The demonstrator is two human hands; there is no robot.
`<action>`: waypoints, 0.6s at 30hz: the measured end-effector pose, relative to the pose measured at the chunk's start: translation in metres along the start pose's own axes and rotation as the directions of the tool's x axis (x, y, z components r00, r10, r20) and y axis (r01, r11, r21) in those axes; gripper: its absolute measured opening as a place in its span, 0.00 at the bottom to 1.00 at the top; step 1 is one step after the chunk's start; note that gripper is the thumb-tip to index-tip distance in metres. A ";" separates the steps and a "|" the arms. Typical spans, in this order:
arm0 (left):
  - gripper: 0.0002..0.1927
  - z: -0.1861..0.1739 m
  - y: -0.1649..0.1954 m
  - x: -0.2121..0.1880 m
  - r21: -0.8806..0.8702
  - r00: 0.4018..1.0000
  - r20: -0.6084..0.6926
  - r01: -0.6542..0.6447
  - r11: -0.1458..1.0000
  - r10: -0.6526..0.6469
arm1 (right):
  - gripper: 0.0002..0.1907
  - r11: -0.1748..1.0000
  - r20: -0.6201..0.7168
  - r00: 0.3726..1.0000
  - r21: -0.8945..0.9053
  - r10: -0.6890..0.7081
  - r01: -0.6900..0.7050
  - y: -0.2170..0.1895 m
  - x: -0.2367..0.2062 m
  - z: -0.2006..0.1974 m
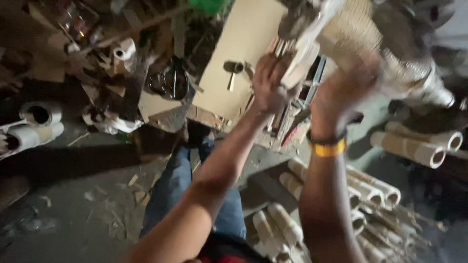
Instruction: The person winds a strip of white tape from a roll onto a large cylindrical drum mounted on a machine, guiding the tape evenly around the rotating drum. They use a hammer to tap the drum area, then cut the tape with scissors and handle the finished wrapped drum.
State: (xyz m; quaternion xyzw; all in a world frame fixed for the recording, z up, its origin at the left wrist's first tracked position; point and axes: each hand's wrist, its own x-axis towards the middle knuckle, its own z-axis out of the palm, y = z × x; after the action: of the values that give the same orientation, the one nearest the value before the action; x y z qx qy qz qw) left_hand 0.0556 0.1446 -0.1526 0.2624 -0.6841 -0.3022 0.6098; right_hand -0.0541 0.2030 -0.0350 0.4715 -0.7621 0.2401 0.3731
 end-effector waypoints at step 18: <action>0.25 -0.010 0.042 0.031 0.098 0.994 0.062 0.082 0.992 -0.088 | 0.14 0.947 0.406 0.891 0.148 0.204 -0.284 0.018 -0.077 -0.060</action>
State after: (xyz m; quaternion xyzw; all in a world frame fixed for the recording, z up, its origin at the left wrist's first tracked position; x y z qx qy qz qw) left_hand 0.0623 0.1497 -0.0995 0.3098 -0.7058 -0.3037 0.5600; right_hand -0.0284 0.2958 -0.0605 0.4450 -0.8453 0.2644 0.1324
